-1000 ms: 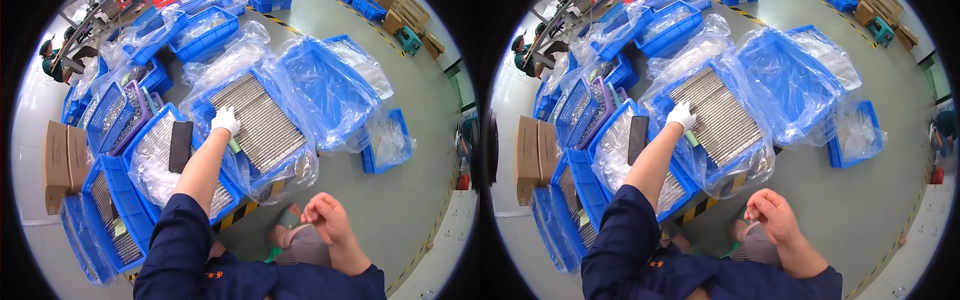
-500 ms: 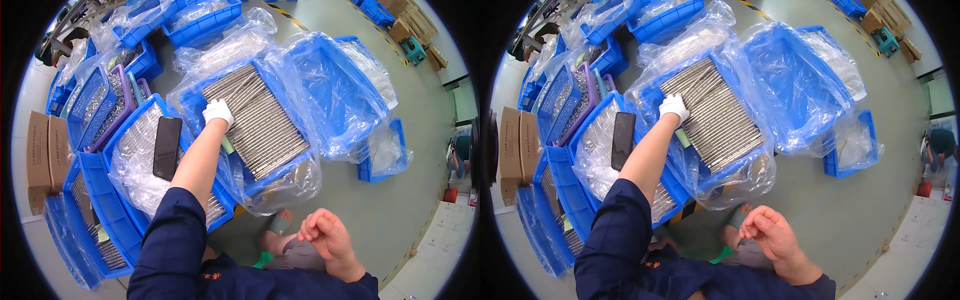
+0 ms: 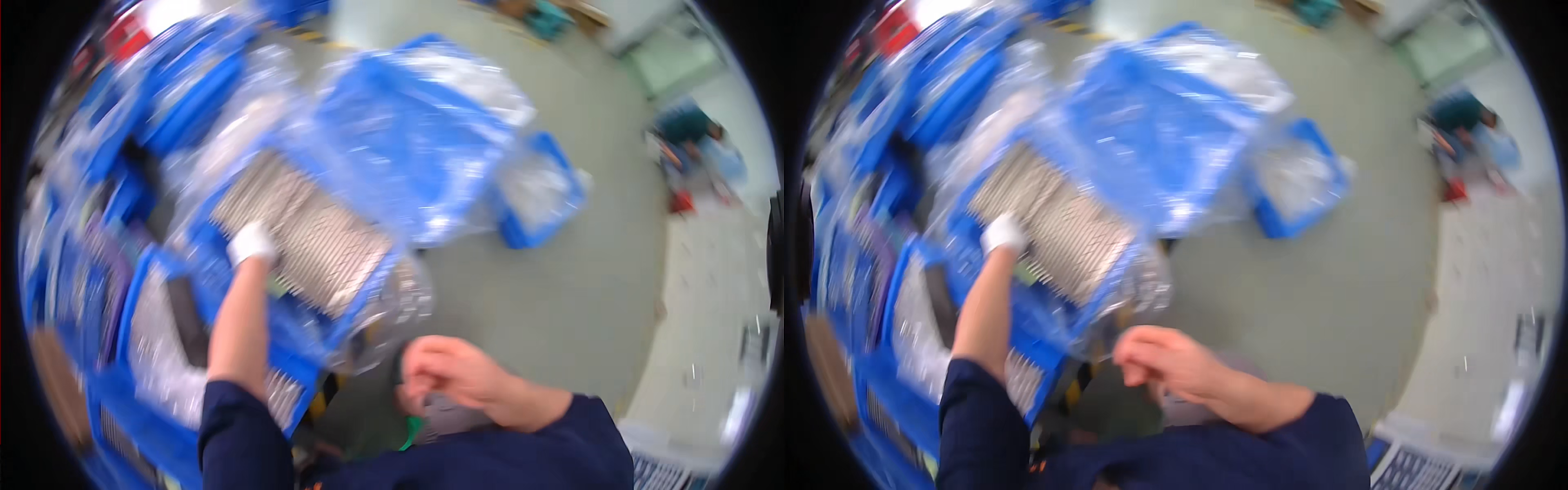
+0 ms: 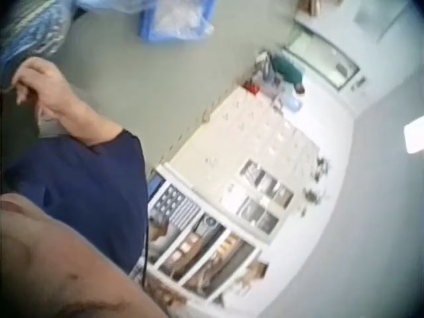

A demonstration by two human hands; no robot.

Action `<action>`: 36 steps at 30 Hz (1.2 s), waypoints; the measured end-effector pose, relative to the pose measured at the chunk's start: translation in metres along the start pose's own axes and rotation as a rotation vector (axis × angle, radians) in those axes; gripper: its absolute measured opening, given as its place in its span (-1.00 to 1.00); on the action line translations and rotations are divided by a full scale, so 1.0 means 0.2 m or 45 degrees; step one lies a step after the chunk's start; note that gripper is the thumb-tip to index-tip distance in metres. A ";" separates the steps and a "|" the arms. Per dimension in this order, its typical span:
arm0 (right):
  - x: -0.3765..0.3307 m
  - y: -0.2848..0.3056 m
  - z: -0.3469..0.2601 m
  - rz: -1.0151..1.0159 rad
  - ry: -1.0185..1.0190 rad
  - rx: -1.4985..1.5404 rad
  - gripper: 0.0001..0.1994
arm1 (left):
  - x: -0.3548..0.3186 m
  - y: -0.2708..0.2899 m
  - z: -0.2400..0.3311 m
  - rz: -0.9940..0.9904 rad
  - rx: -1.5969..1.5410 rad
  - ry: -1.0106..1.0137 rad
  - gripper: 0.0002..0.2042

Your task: The recorder is sorting and inspecting thin metal rods from blue plastic crates on the floor of a factory.

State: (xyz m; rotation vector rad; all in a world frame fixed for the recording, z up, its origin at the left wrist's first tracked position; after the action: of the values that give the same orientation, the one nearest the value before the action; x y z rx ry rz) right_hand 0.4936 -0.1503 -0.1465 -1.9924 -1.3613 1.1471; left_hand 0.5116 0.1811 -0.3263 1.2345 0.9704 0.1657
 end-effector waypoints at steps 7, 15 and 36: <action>-0.01 -0.03 -0.01 -0.086 0.090 -0.010 -0.82 | -0.13 0.08 0.06 0.224 -0.037 0.038 -0.80; -0.03 0.00 -0.01 -0.133 0.123 0.004 -0.83 | -0.04 0.02 0.00 0.205 -0.269 -0.051 -0.68; -0.02 -0.08 0.04 -0.163 0.339 -0.707 -0.66 | -1.09 0.30 -0.02 -0.154 -1.937 -0.700 -0.90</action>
State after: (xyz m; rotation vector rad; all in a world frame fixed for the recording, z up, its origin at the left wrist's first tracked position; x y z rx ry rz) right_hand 0.4785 -0.1478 -0.1369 -2.2768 -1.7606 0.4456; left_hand 0.3982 0.0770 -0.1597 -0.2056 0.2158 0.3501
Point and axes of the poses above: each hand's wrist, its own x-axis towards the middle knuckle, its own y-axis out of the back of the hand, z = x × y, the point moved 3 cm from there along x, towards the middle knuckle, and after that the axes turned 11 degrees about -z, right-handed, at the moved point
